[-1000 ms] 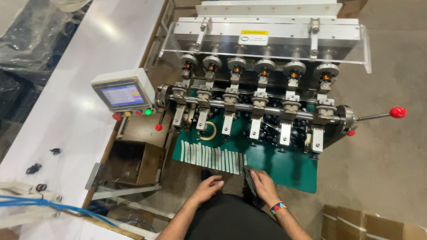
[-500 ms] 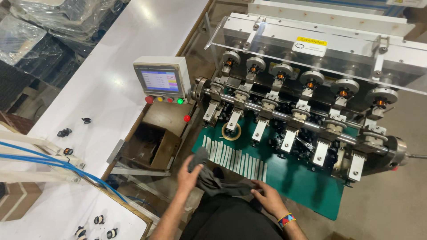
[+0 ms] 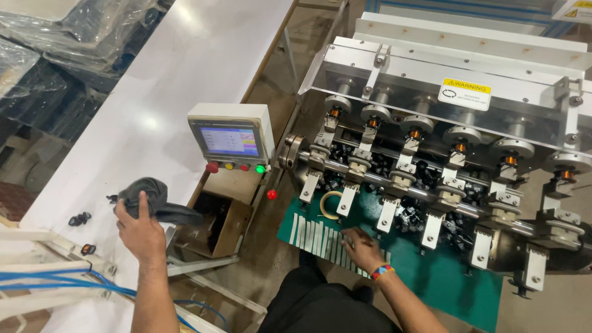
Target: The person sits at a multi-station bench machine, picks up small black components from the green mat, fits them onto the machine's holders, and pulls the red-handled lever to cycle the machine. They also handle white strips, use scissors to cut material, and place finished pieces aside.
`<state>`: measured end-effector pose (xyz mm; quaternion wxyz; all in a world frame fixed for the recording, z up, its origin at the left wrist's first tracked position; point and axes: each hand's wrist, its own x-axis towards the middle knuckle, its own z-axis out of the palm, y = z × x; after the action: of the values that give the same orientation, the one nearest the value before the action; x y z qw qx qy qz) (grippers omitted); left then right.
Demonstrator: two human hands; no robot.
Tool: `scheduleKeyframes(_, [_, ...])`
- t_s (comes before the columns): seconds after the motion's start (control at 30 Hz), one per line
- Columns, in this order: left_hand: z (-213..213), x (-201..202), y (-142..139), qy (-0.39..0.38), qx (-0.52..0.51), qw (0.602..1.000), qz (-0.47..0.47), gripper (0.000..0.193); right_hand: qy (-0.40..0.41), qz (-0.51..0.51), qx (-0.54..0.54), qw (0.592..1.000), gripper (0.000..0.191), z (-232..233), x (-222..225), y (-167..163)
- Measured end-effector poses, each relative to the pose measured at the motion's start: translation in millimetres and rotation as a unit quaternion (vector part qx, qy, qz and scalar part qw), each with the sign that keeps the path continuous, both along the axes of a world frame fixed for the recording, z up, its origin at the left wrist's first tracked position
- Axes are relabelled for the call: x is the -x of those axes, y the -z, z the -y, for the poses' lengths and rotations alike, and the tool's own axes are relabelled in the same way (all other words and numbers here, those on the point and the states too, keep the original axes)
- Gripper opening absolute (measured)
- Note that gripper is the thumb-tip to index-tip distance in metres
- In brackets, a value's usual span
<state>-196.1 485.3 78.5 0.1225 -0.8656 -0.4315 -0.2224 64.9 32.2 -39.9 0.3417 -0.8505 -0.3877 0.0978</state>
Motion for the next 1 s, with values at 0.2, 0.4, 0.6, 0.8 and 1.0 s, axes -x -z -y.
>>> scheduleKeyframes(0.2, [-26.8,-16.5,32.3,-0.120,0.097,0.983,-0.099,0.063,0.087,-0.079,0.058,0.991,0.024,-78.3,-31.2,10.8])
scheduleKeyframes(0.4, [30.0,-64.0,69.9,0.148,0.151,0.975,0.074,0.034,0.276,-0.216,0.020,0.936,0.029,-89.0,-30.3,19.9])
scheduleKeyframes(0.6, [162.0,-142.2,99.7,0.299,0.586,0.752,0.039,0.047,0.095,-0.035,0.031,0.994,0.027,-48.2,-16.1,3.8])
scheduleKeyframes(0.8, [283.6,-208.8,98.2,0.427,0.637,0.637,-0.078,0.073,0.159,-0.169,-0.014,0.973,0.026,52.1,27.6,0.1])
scheduleKeyframes(1.0, [414.1,-240.4,95.5,0.565,0.582,0.538,-0.228,0.047,0.254,-0.255,-0.132,0.923,0.025,168.4,79.7,11.5])
